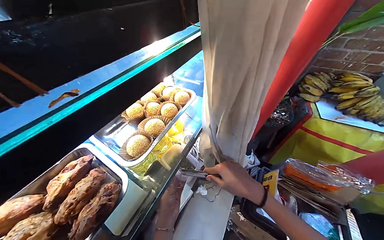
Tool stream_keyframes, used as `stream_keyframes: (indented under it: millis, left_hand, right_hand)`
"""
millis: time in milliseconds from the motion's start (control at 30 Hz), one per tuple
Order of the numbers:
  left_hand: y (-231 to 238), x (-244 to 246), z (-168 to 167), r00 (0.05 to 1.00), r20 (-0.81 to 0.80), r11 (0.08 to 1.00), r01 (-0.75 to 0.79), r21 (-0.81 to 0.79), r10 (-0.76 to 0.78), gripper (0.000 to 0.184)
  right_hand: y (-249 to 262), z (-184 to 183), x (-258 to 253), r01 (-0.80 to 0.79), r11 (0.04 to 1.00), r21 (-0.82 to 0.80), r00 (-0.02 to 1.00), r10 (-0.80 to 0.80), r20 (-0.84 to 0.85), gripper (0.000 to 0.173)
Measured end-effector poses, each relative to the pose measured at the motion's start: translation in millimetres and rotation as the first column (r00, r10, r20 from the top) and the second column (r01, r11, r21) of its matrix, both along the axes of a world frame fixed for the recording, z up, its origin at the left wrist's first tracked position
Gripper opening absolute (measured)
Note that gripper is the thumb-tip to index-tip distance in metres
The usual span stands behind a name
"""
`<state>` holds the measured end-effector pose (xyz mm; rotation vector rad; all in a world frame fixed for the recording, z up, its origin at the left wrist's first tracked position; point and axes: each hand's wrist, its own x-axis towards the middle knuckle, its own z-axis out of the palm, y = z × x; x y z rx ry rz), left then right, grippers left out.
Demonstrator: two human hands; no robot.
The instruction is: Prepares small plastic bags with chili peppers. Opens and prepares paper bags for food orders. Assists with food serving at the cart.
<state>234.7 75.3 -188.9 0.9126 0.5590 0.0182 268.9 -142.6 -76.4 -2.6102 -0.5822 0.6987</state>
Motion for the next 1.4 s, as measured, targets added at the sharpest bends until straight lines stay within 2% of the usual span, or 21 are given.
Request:
stream_keyframes:
  millis: [67,167,267,367,433,533,633,700,833,967,1133,1267,1400]
  left_hand:
    - [1,4,2,0.999,0.033,0.999,0.030,0.024,-0.031,0.015]
    - [0,10,7,0.999,0.048,0.991,-0.004,0.134,-0.002,0.015]
    - [3,12,7,0.990,0.044,0.966,-0.142,0.215,0.136,0.012]
    - [11,4,-2,0.985,0.037,0.955,-0.175,0.238,0.171,0.014]
    - [8,-2,-4,0.988,-0.019,0.964,-0.148,0.221,0.156,0.015]
    - [4,-9,-9,0.993,-0.023,0.984,-0.114,0.136,0.119,0.021]
    - [7,-18,-14,0.996,0.015,0.993,-0.094,0.074,0.093,0.027]
    - [12,-24,-12,0.997,0.003,0.993,-0.083,0.078,0.083,0.025]
    - [19,-30,-6,0.994,-0.010,0.991,-0.104,0.080,0.105,0.016]
    - [16,-25,-8,0.990,-0.043,0.991,-0.136,0.017,0.137,0.015]
    - [6,-16,-9,0.985,-0.065,0.985,-0.163,-0.062,0.159,0.017]
    - [3,-15,-13,0.977,-0.102,0.978,-0.196,-0.072,0.188,0.016]
    - [2,-18,-21,0.974,-0.101,0.970,-0.215,-0.110,0.204,0.012]
  right_hand:
    - [10,5,-6,-0.065,0.992,-0.110,0.994,0.074,0.074,0.040]
    - [25,14,-9,-0.084,0.973,-0.216,0.993,0.099,0.057,0.042]
    - [23,26,-10,0.018,0.980,-0.196,0.996,0.000,0.092,0.045]
    - [33,36,2,0.155,0.960,-0.233,0.987,-0.141,0.075,0.044]
    - [57,22,16,0.154,0.959,-0.240,0.988,-0.146,0.051,0.036]
    - [104,-12,40,0.047,0.951,-0.306,0.998,-0.059,-0.030,0.026]
    - [133,-44,56,-0.039,0.923,-0.383,0.997,0.008,-0.080,0.028]
    - [133,-43,57,-0.032,0.934,-0.357,0.998,0.009,-0.068,0.031]
    - [100,-11,55,0.059,0.953,-0.297,0.998,-0.067,-0.017,0.030]
    - [52,-15,60,0.028,0.981,-0.191,0.999,-0.034,-0.029,0.036]
    - [17,-23,50,0.052,0.994,-0.097,0.998,-0.055,-0.032,0.036]
    - [33,-14,43,0.102,0.976,-0.194,0.995,-0.102,0.010,0.036]
    - [95,-6,44,0.032,0.940,-0.340,0.999,-0.031,0.008,0.028]
